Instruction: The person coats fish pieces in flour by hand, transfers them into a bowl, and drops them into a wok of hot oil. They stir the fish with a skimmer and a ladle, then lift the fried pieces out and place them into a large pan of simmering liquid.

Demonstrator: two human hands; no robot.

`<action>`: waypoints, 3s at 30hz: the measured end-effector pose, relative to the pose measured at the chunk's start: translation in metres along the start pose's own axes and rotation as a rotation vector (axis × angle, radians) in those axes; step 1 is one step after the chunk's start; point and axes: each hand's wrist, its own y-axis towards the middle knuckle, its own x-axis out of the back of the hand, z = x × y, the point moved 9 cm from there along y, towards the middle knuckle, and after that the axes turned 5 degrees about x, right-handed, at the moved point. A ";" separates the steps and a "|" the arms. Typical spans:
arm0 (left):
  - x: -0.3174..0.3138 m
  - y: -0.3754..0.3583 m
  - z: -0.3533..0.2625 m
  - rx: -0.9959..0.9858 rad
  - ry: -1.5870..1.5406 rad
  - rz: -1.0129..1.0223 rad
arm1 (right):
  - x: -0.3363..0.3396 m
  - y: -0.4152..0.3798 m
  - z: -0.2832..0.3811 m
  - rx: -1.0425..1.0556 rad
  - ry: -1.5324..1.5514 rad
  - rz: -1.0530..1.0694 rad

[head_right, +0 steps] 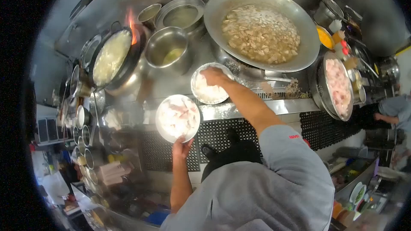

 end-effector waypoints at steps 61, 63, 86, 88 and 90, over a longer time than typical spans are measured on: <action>-0.002 -0.008 -0.005 -0.008 -0.022 0.003 | -0.021 0.014 -0.008 0.033 -0.006 0.048; -0.003 -0.009 -0.006 -0.021 -0.038 0.008 | -0.004 0.012 -0.012 0.090 -0.051 0.021; -0.026 0.002 -0.008 -0.051 -0.076 0.049 | -0.028 -0.022 0.031 -0.033 -0.166 0.024; -0.029 -0.001 -0.011 -0.065 -0.077 0.070 | -0.028 -0.002 0.013 0.000 -0.078 0.025; -0.027 -0.006 -0.011 -0.068 -0.096 0.088 | -0.022 0.006 -0.008 0.022 0.163 0.027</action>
